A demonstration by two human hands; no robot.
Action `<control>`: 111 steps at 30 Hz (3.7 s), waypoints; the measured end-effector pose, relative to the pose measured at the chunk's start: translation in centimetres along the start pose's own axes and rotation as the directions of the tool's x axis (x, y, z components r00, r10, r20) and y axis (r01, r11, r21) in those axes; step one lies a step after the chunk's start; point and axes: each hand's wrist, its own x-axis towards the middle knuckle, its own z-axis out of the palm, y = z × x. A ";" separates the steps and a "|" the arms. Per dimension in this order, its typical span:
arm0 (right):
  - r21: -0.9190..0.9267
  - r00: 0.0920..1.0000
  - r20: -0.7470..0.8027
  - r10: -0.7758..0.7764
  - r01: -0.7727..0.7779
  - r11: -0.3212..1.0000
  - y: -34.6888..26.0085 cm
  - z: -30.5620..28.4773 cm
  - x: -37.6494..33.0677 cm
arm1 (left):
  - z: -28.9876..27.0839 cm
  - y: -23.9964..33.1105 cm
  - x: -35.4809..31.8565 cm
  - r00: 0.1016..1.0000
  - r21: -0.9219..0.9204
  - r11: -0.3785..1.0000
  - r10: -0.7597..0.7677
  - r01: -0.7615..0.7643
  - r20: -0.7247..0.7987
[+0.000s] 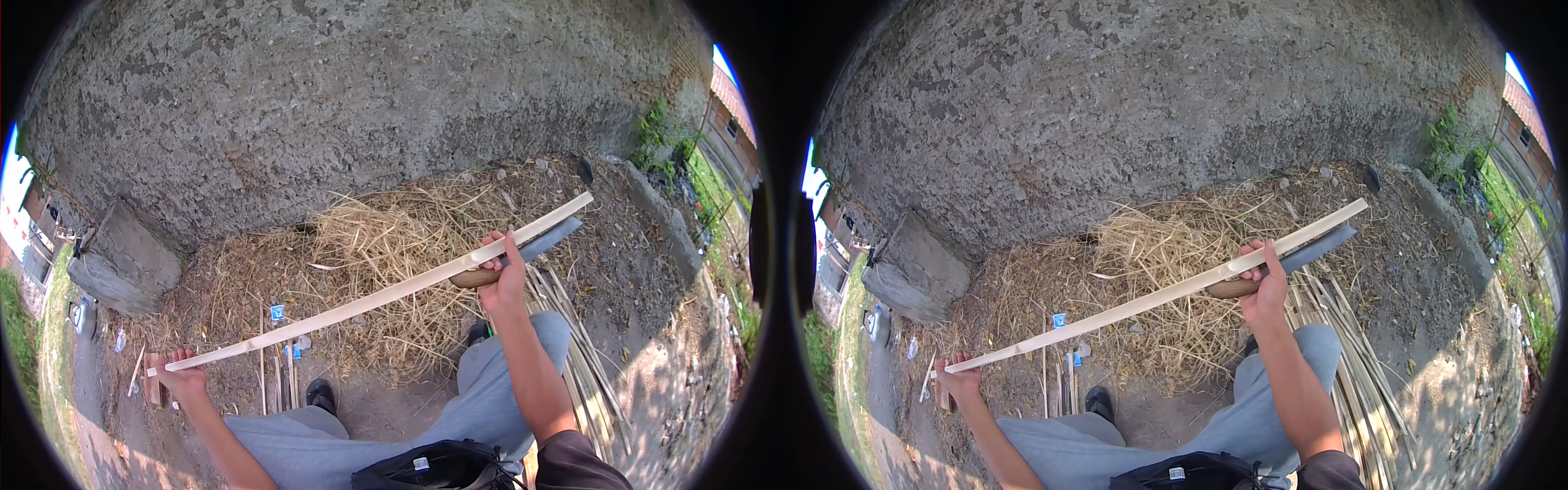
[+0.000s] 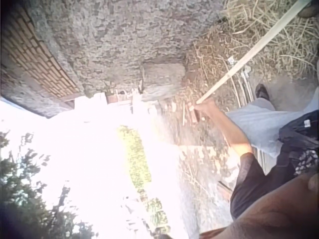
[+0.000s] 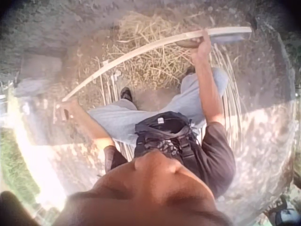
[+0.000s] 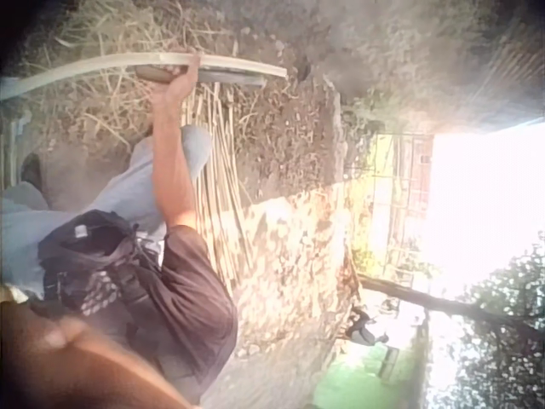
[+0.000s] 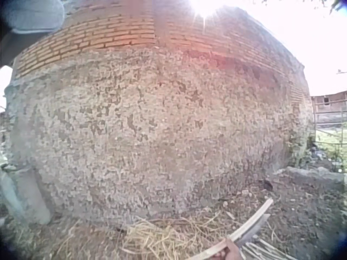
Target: The person shaves a bamboo strip using a utility knife, whittles a bamboo piece with a machete, and scrapes the bamboo strip with the utility knife.
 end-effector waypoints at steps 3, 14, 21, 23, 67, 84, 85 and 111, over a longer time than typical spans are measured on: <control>0.031 0.999 0.040 0.002 -0.003 1.000 -0.4 -0.1 -0.2 | 1.2 -0.5 -0.5 0.977 0.156 0.986 0.096 -0.066 -0.191; 0.034 1.000 -0.007 -0.006 0.006 0.999 0.0 -0.1 -0.4 | 6.6 -7.1 -11.5 0.201 0.464 -0.313 0.608 -0.829 0.768; 0.058 0.998 -0.053 0.029 -0.026 0.998 -0.2 -0.3 -0.1 | 8.3 -9.6 -16.2 -0.040 -0.002 -0.416 0.082 -0.909 0.996; 0.044 0.998 -0.041 0.038 -0.036 0.998 0.1 -0.3 0.1 | 8.1 -10.2 -15.9 0.018 0.009 -0.420 -0.019 -0.907 1.000; -0.157 0.990 -0.051 0.133 -0.140 0.978 1.1 -1.4 1.0 | 5.7 -12.3 -14.3 0.263 0.323 0.144 -0.328 -0.935 0.907; -0.009 0.971 -0.237 0.002 -0.005 1.000 0.8 -1.9 2.4 | 5.9 -7.6 -14.6 -0.043 0.045 -0.197 0.420 -0.979 0.906; -0.001 0.972 -0.235 -0.001 0.001 1.000 0.5 -1.9 2.6 | 4.2 -6.7 -13.7 0.523 0.439 0.289 0.375 -0.850 0.766; -0.577 0.908 -0.275 0.315 -0.418 0.701 6.2 -6.0 0.3 | 15.2 26.5 -22.5 0.375 -0.226 0.659 0.639 -0.718 0.672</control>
